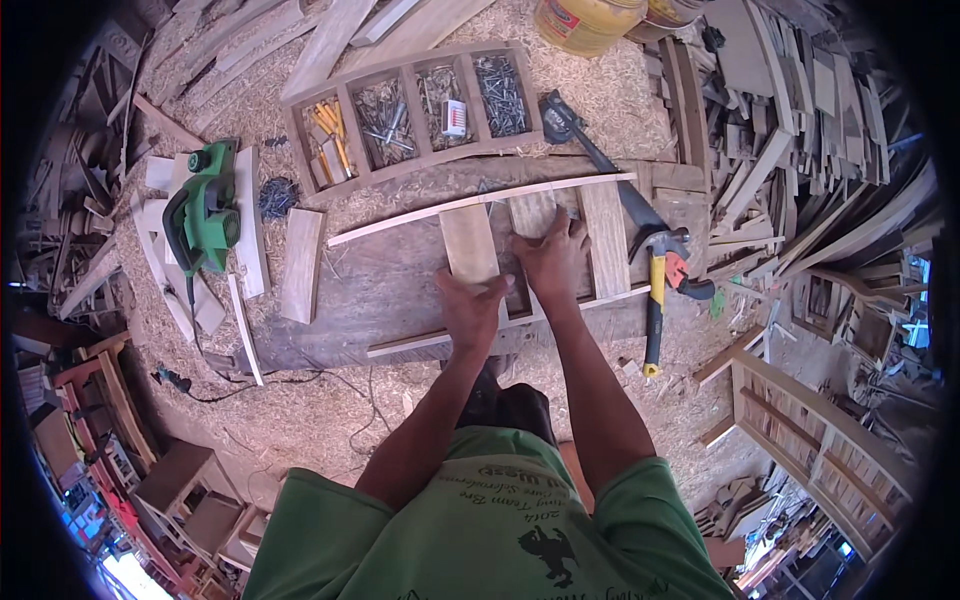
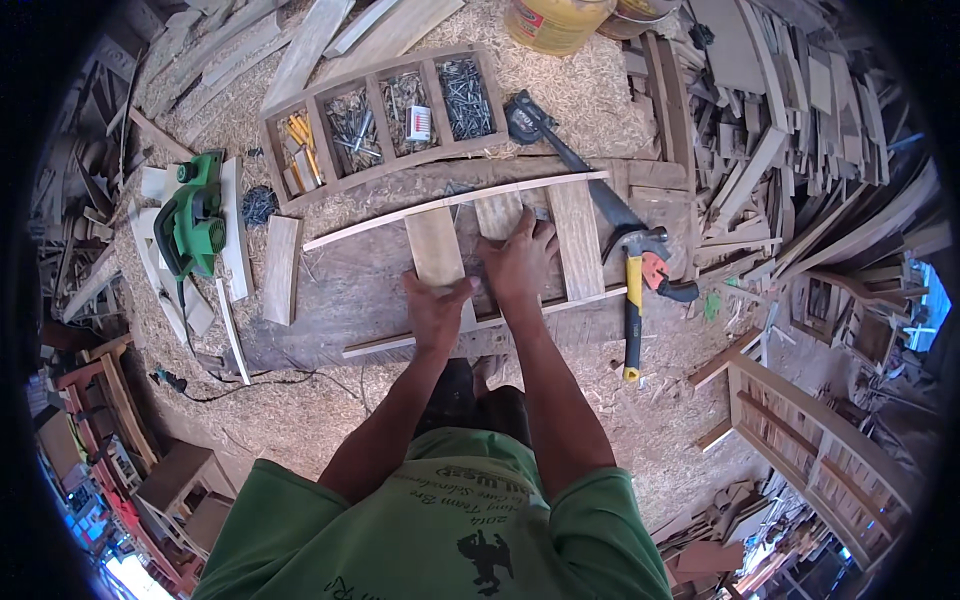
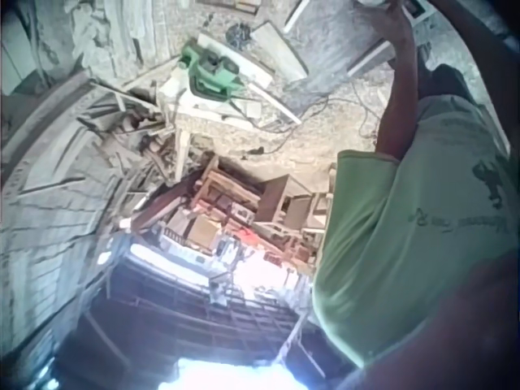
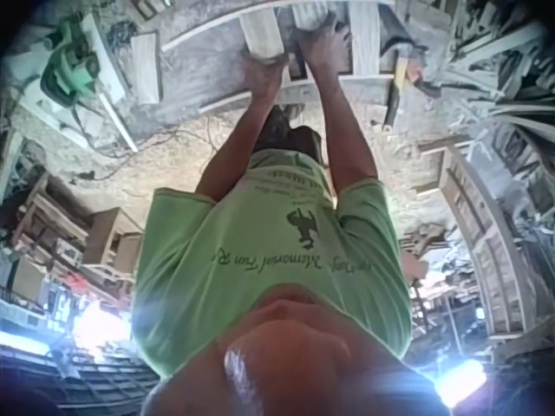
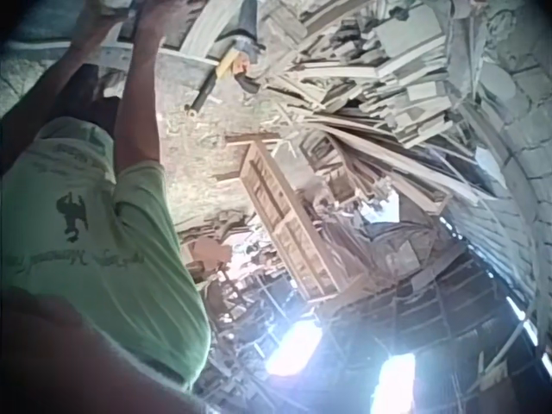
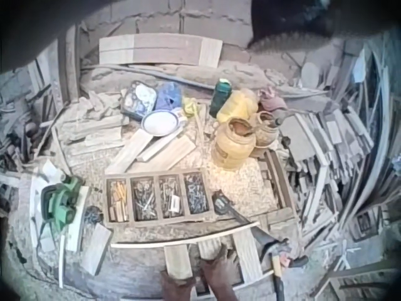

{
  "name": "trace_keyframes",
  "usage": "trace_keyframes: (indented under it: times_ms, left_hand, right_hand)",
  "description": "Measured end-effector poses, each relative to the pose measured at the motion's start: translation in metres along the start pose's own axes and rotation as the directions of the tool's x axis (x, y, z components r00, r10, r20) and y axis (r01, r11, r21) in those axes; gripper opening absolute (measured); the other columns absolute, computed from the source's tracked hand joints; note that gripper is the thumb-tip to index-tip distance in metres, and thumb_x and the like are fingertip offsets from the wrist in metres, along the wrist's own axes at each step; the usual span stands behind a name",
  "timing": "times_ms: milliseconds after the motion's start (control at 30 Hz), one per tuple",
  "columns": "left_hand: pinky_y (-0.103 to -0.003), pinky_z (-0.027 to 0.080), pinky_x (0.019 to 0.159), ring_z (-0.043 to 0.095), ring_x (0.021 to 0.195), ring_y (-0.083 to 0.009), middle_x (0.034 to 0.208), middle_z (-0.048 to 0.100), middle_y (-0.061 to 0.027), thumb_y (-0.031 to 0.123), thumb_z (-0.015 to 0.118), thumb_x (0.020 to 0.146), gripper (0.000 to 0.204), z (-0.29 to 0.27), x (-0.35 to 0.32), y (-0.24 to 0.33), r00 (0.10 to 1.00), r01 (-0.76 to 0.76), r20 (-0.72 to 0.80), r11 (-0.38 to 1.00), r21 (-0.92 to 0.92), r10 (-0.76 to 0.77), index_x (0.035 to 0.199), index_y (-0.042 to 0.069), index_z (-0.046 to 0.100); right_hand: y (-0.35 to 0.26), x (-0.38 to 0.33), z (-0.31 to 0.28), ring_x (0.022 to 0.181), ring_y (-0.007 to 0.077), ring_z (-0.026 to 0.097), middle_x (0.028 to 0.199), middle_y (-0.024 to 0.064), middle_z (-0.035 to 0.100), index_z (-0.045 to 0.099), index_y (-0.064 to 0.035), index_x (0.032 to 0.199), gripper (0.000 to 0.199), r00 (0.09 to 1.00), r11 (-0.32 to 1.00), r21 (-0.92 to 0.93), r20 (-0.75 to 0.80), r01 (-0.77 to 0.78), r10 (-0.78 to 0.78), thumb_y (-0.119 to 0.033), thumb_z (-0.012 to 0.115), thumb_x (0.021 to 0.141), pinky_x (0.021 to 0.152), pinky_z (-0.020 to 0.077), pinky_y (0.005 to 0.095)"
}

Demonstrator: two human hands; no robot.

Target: The person assembles a wooden frame by nailing small wooden slats onto a larger wooden structure. They use a hammer to drive nails into the wood, securing the pieces together on a workbench.

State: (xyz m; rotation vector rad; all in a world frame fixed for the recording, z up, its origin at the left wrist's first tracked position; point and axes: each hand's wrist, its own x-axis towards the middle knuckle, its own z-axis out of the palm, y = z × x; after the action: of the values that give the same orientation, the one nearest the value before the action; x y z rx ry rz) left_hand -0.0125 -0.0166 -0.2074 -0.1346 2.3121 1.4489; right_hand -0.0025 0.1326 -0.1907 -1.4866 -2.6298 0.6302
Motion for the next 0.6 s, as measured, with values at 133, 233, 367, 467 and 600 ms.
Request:
trace_keyframes:
  times_ms: [133,233,367,467,600]
  left_hand:
    - [-0.049,0.056,0.086,0.071,0.099,-0.0355,0.109,0.069,-0.0215,0.030,0.102,0.077,0.080,-0.008,-0.006,0.017,0.998,-0.061,0.004,0.998,-0.014,0.061,0.124,-0.003,0.047]
    - [-0.040,0.058,0.088,0.070,0.102,-0.0238,0.112,0.069,-0.0159,0.017,0.100,0.081,0.072,-0.018,-0.010,0.037,0.995,-0.057,0.060,0.961,-0.271,0.076,0.125,-0.002,0.046]
    - [-0.037,0.059,0.092,0.070,0.107,-0.0224,0.118,0.069,-0.0170,0.011,0.098,0.084,0.069,-0.030,-0.007,0.039,0.978,-0.171,0.065,0.938,-0.301,0.199,0.127,-0.002,0.045]
    - [-0.039,0.058,0.096,0.070,0.111,-0.0239,0.122,0.068,-0.0175,0.014,0.098,0.084,0.073,-0.037,-0.005,0.035,0.956,-0.234,0.102,0.927,-0.292,0.273,0.131,-0.002,0.045]
    - [-0.040,0.057,0.101,0.068,0.115,-0.0259,0.124,0.069,-0.0175,0.017,0.099,0.083,0.081,-0.043,-0.008,0.029,0.912,-0.366,0.099,0.899,-0.241,0.398,0.138,-0.003,0.044]
  right_hand:
    - [0.009,0.002,-0.004,0.130,0.0519,0.055,0.135,0.0283,0.058,0.053,0.0027,0.142,0.090,0.993,0.979,0.177,-0.084,0.101,-0.087,-0.039,0.096,0.074,0.108,0.0500,0.0609]
    - [0.005,-0.015,-0.030,0.121,0.0513,0.058,0.124,0.0300,0.058,0.050,0.0078,0.134,0.090,0.967,0.940,0.283,-0.221,0.192,-0.130,-0.036,0.101,0.073,0.102,0.0500,0.0578]
    - [0.006,-0.040,-0.057,0.122,0.0519,0.056,0.129,0.0298,0.057,0.047,0.0085,0.142,0.096,0.918,0.856,0.411,-0.362,0.313,-0.162,-0.027,0.103,0.072,0.106,0.0490,0.0582]
    - [0.013,-0.063,-0.066,0.121,0.0518,0.058,0.129,0.0293,0.058,0.046,0.0092,0.143,0.097,0.904,0.830,0.440,-0.394,0.344,-0.166,-0.028,0.102,0.074,0.105,0.0501,0.0562]
    - [0.033,-0.081,-0.064,0.121,0.0481,0.065,0.132,0.0323,0.062,0.044,0.0108,0.147,0.088,0.907,0.795,0.485,-0.379,0.363,-0.183,-0.023,0.095,0.084,0.102,0.0541,0.0525]
